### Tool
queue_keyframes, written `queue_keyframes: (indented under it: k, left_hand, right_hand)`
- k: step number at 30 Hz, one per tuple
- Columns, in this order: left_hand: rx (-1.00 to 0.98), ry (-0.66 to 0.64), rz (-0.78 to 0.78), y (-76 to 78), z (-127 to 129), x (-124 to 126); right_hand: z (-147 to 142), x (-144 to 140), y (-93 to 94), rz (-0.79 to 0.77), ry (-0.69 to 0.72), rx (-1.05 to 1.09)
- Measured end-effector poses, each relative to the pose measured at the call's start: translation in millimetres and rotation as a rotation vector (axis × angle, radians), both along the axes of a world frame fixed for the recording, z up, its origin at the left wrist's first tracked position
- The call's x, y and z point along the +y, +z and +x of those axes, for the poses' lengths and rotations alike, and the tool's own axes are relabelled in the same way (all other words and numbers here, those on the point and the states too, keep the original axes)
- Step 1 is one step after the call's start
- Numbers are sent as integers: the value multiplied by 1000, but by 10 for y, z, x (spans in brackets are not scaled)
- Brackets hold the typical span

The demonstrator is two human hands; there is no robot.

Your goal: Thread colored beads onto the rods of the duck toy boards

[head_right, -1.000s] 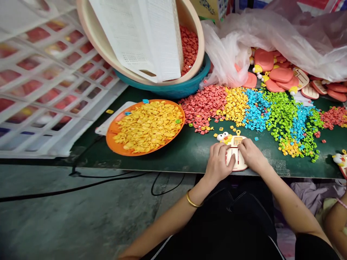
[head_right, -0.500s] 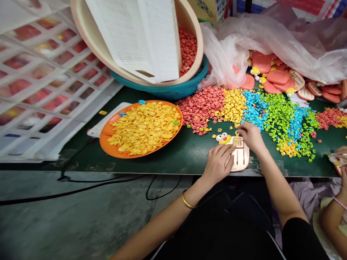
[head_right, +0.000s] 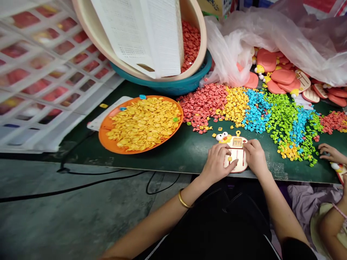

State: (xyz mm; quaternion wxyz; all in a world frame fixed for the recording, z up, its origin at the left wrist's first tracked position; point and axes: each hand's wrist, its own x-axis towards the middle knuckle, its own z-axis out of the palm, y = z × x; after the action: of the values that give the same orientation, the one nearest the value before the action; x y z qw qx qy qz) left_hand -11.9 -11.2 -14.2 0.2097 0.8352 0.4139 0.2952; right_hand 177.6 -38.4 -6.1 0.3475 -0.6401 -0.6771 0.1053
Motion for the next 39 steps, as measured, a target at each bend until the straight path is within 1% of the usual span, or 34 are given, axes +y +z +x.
queue_keyframes:
  k: [3, 5, 7, 8, 10, 11, 13, 14, 15, 17, 19, 21, 23, 25, 27, 29, 31, 32, 34, 35, 36, 38, 39]
  left_hand:
    - [18, -10, -7, 26, 7, 6]
    - [34, -19, -16, 38, 10, 12]
    - [44, -22, -29, 43, 10, 20]
    - [46, -27, -30, 43, 10, 24]
    - [61, -60, -16, 44, 6, 33]
    - [75, -85, -6, 46, 4, 36]
    - [98, -125, 2, 48, -2, 39]
    - [98, -129, 0, 48, -6, 38]
    - [87, -124, -5, 46, -10, 34]
    - [48, -106, -15, 34, -16, 26]
    - [11, -98, -15, 15, -17, 22]
    - [-17, -90, -14, -7, -14, 26]
    - [-39, -72, -20, -25, -8, 37]
    - [-54, -54, -29, -32, -1, 47]
    - [-57, -53, -36, -25, 7, 51]
    - [-50, -60, -38, -10, 14, 47]
    - [-40, -58, -39, 6, 18, 41]
    - [-33, -51, -39, 12, 19, 39]
    - [-13, -31, -40, 18, 17, 37]
    - [4, -30, -40, 19, 15, 38]
    - [26, -39, -38, 17, 12, 41]
    - [73, -82, -24, 9, 6, 51]
    - [93, -106, -17, 4, 4, 56]
  right_hand:
    - [-24, -108, -3, -11, 67, 2]
    - [-86, -17, 18, -22, 144, 8]
    - [-173, 238, 75, -49, 191, 20]
    - [-219, 414, 118, -69, 169, 12]
    - [-300, 794, 218, -138, 58, -52]
    - [-328, 961, 269, -196, 8, -109]
    - [-342, 1158, 356, -318, -13, -209]
    - [-323, 1168, 385, -348, 4, -218]
    - [-285, 1117, 400, -347, 22, -185]
    - [-166, 884, 380, -276, 27, -17]
    - [-29, 590, 293, -204, -29, 179]
    - [56, 344, 165, -129, -116, 250]
    - [54, 176, 35, -49, -174, 235]
    - [-13, 54, -58, 5, -163, 186]
    - [-95, -33, -94, 27, -101, 135]
    - [-157, -45, -72, 28, 2, 108]
    - [-209, 85, 0, 8, 112, 110]
    - [-245, 213, 50, -9, 138, 111]
    - [-360, 573, 167, -75, 121, 71]
    - [-440, 783, 228, -132, 91, 10]
    - [-531, 997, 287, -223, 99, -79]
    - [-705, 1379, 401, -422, 174, -261]
    - [-769, 1521, 454, -491, 208, -318]
